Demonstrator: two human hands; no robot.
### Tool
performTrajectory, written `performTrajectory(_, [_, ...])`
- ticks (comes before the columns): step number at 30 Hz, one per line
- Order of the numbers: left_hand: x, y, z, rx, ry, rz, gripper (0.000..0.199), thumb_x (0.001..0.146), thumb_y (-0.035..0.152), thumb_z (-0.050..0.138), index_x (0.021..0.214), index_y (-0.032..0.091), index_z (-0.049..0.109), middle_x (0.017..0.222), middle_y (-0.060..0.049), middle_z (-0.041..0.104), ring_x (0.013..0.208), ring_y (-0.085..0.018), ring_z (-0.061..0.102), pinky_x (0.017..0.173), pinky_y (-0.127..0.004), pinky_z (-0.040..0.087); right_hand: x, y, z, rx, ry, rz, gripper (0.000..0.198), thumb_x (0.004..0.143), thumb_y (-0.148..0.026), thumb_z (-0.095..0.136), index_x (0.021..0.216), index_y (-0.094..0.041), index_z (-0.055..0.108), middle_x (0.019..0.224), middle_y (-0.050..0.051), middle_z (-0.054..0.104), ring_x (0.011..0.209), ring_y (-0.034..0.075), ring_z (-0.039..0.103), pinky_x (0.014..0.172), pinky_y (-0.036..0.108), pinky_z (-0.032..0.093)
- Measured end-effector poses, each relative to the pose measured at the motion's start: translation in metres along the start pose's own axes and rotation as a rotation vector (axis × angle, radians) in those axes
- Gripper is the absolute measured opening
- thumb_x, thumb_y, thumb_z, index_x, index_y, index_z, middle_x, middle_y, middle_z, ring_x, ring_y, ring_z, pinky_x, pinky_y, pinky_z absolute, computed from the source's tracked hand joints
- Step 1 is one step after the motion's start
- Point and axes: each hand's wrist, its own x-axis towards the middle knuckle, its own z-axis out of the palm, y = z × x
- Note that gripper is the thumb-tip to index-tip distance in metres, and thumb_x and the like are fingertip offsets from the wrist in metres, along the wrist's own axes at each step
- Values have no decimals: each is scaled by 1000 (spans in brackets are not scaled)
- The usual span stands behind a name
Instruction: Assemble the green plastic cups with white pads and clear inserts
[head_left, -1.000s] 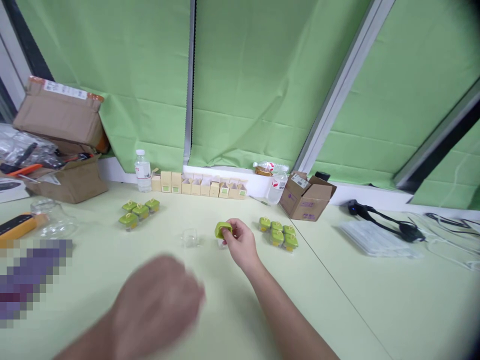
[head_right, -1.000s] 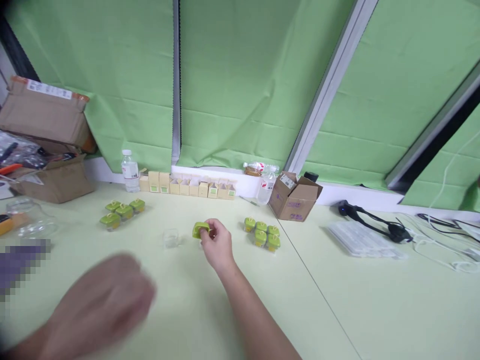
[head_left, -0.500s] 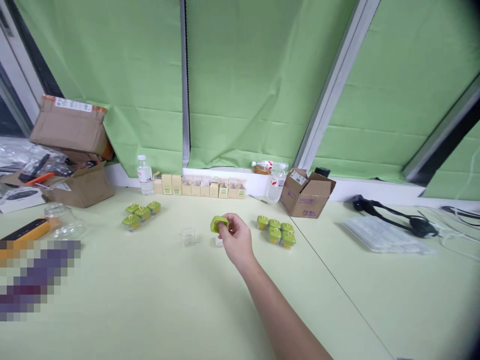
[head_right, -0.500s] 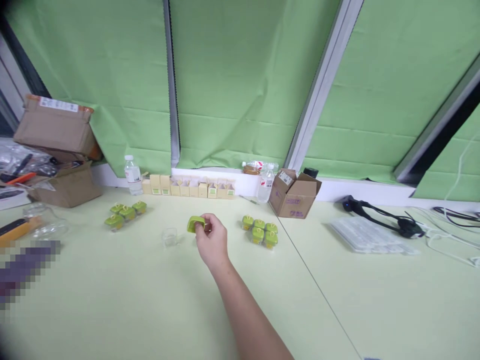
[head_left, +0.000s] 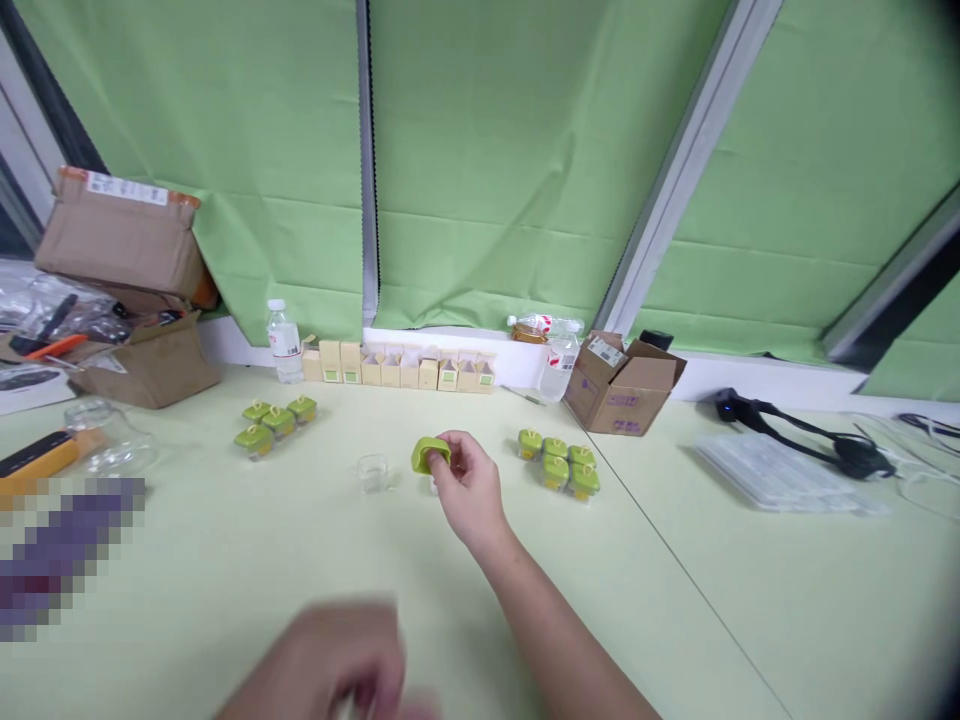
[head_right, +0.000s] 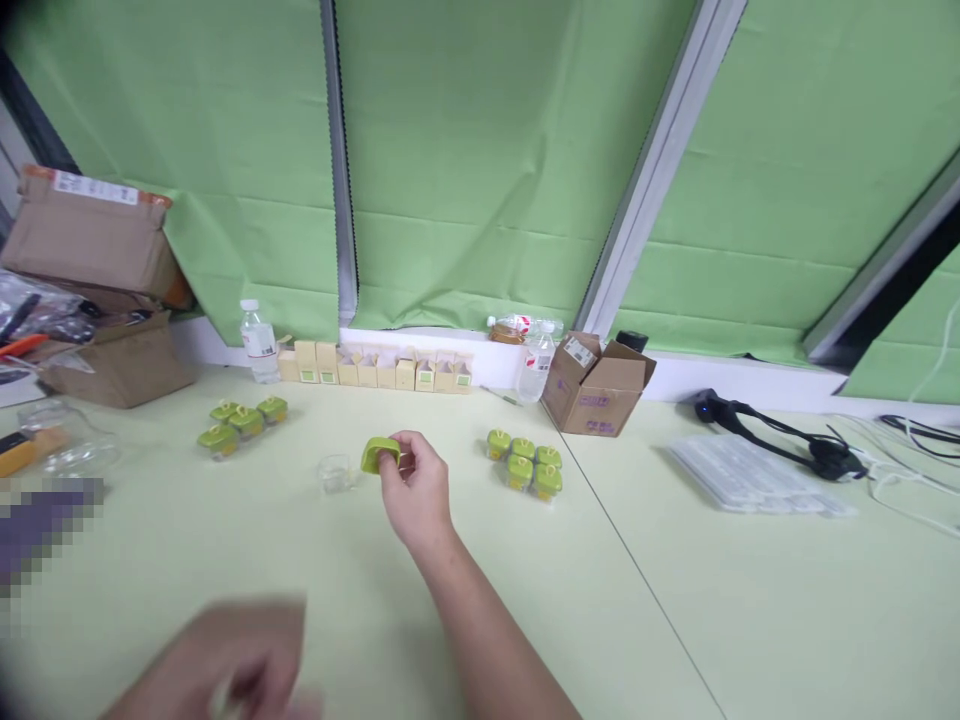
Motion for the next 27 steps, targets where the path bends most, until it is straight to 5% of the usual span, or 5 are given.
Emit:
performTrajectory(3, [70, -12, -18, 148, 245, 74, 27, 88, 23, 60, 114, 24, 60, 110, -6, 63, 101, -24, 60, 87, -41, 53, 3, 7, -3, -40, 12, 19, 21, 80, -30, 63, 99, -21, 59, 83, 2, 69, 66, 15, 59, 60, 26, 47])
performTrajectory(7, [118, -46, -18, 300, 114, 392, 61, 80, 11, 63, 137, 26, 46, 138, -9, 51, 127, -29, 46, 103, -47, 44, 6, 14, -4, -123, -34, 37, 17, 75, -23, 64, 91, -20, 59, 74, -1, 68, 65, 15, 60, 60, 26, 46])
performTrajectory(16, [97, -118, 12, 166, 420, 395, 40, 91, 22, 61, 129, 24, 51, 120, -6, 67, 107, -20, 63, 95, -36, 49, -8, 8, 3, -218, -282, -88, 20, 85, -32, 59, 102, -21, 62, 94, 4, 71, 87, 18, 64, 77, 30, 48])
performTrajectory(20, [99, -123, 1, 102, 425, 194, 38, 86, 33, 69, 120, 25, 56, 116, -3, 69, 102, -20, 65, 91, -33, 50, 3, 16, -15, -581, -63, 26, 34, 88, -44, 55, 112, -21, 60, 115, 11, 65, 92, 23, 63, 74, 33, 48])
performTrajectory(27, [98, -116, 4, 52, 347, 203, 37, 82, 30, 71, 116, 24, 57, 112, -2, 70, 100, -20, 65, 91, -33, 47, 10, 44, -15, -731, -184, 106, 23, 78, -43, 64, 86, -22, 67, 82, 3, 67, 69, 19, 61, 65, 30, 46])
